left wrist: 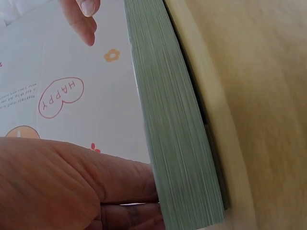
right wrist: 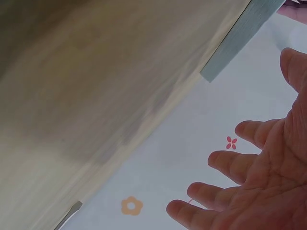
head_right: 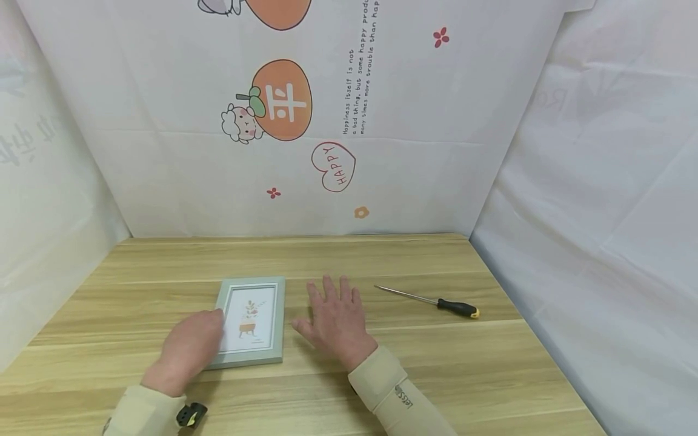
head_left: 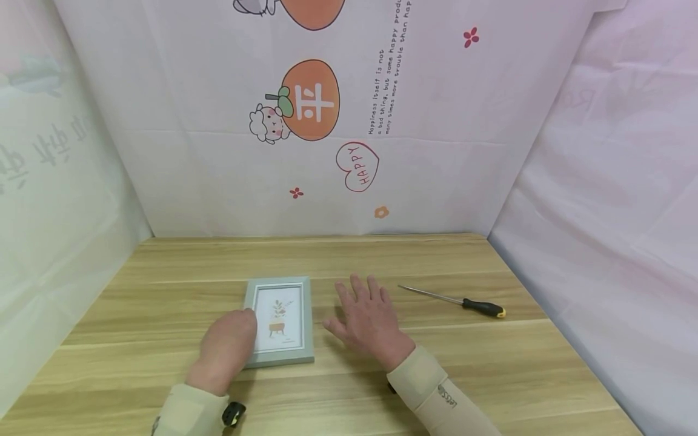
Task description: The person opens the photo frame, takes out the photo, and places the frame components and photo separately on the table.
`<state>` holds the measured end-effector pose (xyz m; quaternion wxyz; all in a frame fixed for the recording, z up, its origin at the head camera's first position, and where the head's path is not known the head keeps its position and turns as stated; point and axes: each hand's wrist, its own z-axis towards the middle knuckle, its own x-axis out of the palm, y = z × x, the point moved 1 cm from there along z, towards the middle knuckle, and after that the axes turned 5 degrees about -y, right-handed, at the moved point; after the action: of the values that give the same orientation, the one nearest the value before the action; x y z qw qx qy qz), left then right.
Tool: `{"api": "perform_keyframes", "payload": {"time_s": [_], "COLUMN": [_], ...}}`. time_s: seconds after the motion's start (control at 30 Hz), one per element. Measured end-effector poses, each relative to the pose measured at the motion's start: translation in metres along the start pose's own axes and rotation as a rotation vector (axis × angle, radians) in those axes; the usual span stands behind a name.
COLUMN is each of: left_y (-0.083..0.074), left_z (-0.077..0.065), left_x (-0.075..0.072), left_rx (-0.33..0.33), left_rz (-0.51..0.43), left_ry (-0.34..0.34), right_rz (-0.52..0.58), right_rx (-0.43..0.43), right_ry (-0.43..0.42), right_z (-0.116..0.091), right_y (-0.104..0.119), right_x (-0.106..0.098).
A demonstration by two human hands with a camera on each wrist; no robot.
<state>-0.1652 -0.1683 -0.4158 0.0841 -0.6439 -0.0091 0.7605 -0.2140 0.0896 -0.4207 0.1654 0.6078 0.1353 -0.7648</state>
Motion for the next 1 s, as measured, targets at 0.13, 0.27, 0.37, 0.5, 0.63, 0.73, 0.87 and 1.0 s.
{"api": "perform_keyframes", "payload": {"time_s": [0.13, 0.27, 0.37, 0.5, 0.63, 0.73, 0.87, 1.0], "left_y": [-0.005, -0.011, -0.014, -0.017, -0.02, -0.022, -0.024, -0.027], "left_z": [0.001, 0.001, 0.0, 0.0, 0.0, 0.0, -0.001, -0.001], "left_x": [0.0, -0.001, 0.0, 0.002, 0.004, 0.005, 0.006, 0.005], "left_rx": [0.005, 0.005, 0.012, 0.02, 0.028, 0.035, 0.048, 0.057], "left_rz": [0.0, -0.01, -0.016, -0.018, -0.028, -0.035, -0.029, -0.026], "left_ry": [-0.003, -0.001, -0.009, -0.023, -0.042, -0.059, -0.075, -0.078], "right_rz": [0.018, 0.021, 0.013, 0.008, 0.015, 0.014, -0.003, -0.022], "right_rx": [-0.012, -0.022, -0.038, -0.068, -0.089, -0.098, -0.1, -0.093], "right_ry": [-0.008, 0.0, 0.004, 0.005, 0.006, 0.004, 0.014, 0.041], "right_z": [-0.001, -0.001, -0.002, -0.002, -0.003, -0.004, -0.006, -0.006], "right_y": [0.003, 0.005, 0.007, 0.009, 0.011, 0.012, 0.014, 0.014], "right_x": [-0.001, -0.002, -0.002, 0.001, 0.001, 0.0, -0.001, -0.001]}}
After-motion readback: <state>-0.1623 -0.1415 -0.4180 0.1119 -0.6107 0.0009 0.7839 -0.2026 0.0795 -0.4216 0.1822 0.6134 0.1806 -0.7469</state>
